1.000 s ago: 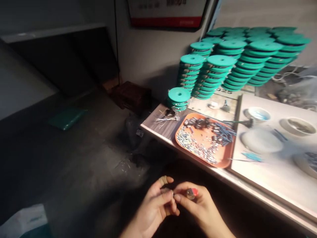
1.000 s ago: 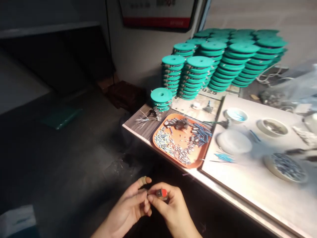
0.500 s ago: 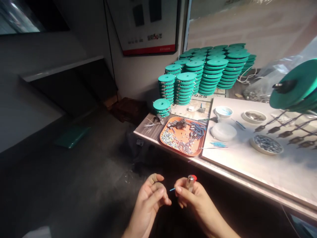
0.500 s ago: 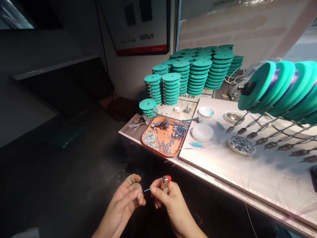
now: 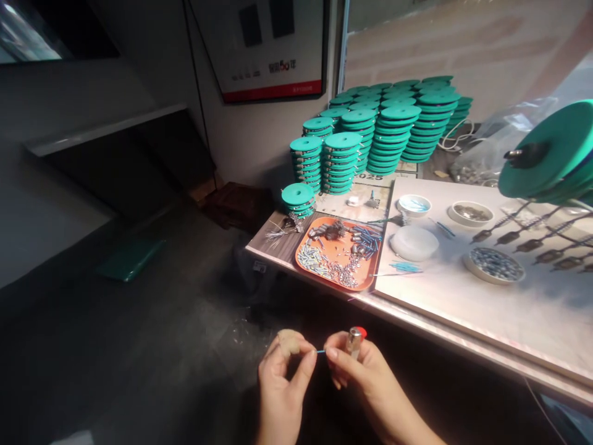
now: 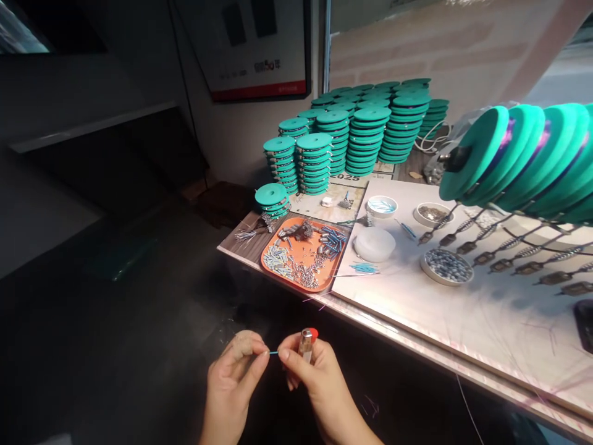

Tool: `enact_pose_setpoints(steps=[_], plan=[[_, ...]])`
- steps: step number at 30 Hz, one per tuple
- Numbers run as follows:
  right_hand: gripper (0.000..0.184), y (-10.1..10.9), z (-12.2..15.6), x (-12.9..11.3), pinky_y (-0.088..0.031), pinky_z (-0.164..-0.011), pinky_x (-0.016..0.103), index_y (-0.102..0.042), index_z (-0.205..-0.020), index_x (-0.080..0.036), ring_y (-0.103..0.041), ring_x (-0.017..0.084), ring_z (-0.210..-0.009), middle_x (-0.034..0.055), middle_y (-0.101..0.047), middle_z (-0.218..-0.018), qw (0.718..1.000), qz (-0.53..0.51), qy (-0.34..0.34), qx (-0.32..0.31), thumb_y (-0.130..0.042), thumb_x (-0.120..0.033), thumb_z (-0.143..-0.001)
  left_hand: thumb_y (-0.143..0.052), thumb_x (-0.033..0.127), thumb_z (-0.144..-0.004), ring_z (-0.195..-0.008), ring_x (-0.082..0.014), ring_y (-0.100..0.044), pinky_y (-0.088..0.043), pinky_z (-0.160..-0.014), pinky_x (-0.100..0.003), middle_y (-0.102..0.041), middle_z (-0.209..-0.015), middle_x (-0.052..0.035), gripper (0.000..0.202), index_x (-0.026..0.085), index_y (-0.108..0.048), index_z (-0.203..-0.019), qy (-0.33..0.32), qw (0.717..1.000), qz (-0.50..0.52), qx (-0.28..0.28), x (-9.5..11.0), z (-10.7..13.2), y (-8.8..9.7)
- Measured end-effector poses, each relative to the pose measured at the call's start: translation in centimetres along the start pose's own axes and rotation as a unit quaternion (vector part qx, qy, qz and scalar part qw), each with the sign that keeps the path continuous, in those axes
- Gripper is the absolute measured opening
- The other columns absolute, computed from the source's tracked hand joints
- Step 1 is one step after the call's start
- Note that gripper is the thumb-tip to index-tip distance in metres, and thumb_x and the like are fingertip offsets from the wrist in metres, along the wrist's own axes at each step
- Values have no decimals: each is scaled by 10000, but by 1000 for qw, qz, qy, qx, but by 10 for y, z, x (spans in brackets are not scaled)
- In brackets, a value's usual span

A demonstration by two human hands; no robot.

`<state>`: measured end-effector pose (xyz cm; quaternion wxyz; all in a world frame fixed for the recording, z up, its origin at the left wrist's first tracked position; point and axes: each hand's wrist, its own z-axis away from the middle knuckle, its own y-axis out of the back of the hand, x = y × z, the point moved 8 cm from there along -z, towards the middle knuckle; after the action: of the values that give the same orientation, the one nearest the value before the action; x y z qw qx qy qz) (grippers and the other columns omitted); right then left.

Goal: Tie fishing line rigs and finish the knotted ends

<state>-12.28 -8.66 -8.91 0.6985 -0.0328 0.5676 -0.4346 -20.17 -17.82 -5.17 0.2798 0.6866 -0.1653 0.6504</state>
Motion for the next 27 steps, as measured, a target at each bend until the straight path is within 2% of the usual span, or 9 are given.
enact_pose_setpoints(steps=[6,12,15,18,20,22,25,27], plan=[[289,17,-2,-6,-312,-455,230,-583,-666,-148,-381,85,-445,-57,-438,-478,995,82,41,51,-691,-412,-617,-663,245,-696,-641,-115,-489,-419,-640,-211,-543,-686,18,83,182,-621,-730,129,980,143,38,-24,1,-3],[267,11,-1,-10,-358,-516,253,-628,-705,-155,-448,120,-520,-19,-514,-554,989,112,73,57,-724,-364,-569,-676,274,-682,-696,-137,-503,-432,-675,-240,-554,-718,-3,135,166,-612,-731,173,968,182,29,-26,2,-12],[210,6,2,-15,-349,-520,246,-620,-643,-156,-440,116,-525,-8,-531,-564,985,131,98,52,-681,-357,-632,-661,288,-695,-708,-150,-510,-431,-674,-251,-550,-707,-3,129,174,-602,-713,165,972,169,12,-25,3,-16],[228,12,3,-20,-317,-491,235,-604,-599,-158,-385,104,-503,-16,-497,-545,979,157,116,66,-641,-369,-678,-659,264,-689,-666,-153,-515,-420,-637,-245,-547,-679,-3,108,186,-605,-637,88,992,91,26,-10,-1,-12],[245,23,3,-22,-311,-482,233,-600,-613,-162,-369,107,-502,-20,-472,-536,977,158,119,80,-638,-396,-675,-658,206,-678,-676,-168,-528,-416,-641,-253,-563,-683,-8,83,204,-613,-609,-7,999,19,51,14,-8,-9],[259,35,2,-23,-311,-478,230,-601,-628,-165,-364,111,-505,-18,-462,-538,974,164,122,95,-633,-418,-676,-642,134,-674,-714,-183,-536,-415,-664,-266,-583,-706,-9,102,230,-629,-643,-116,991,-43,58,47,-19,-16],[283,51,-1,-20,-295,-463,221,-598,-611,-167,-347,106,-495,-19,-458,-534,969,164,136,125,-633,-443,-663,-610,93,-697,-774,-192,-526,-407,-706,-288,-589,-760,-10,162,249,-639,-730,-254,960,-113,36,96,-40,-48],[318,59,-4,-16,-271,-446,216,-589,-582,-165,-323,96,-473,-27,-435,-505,967,149,149,141,-625,-473,-653,-597,113,-719,-805,-196,-513,-397,-730,-299,-577,-783,-21,127,231,-644,-724,-296,941,-163,4,117,-58,-80]])
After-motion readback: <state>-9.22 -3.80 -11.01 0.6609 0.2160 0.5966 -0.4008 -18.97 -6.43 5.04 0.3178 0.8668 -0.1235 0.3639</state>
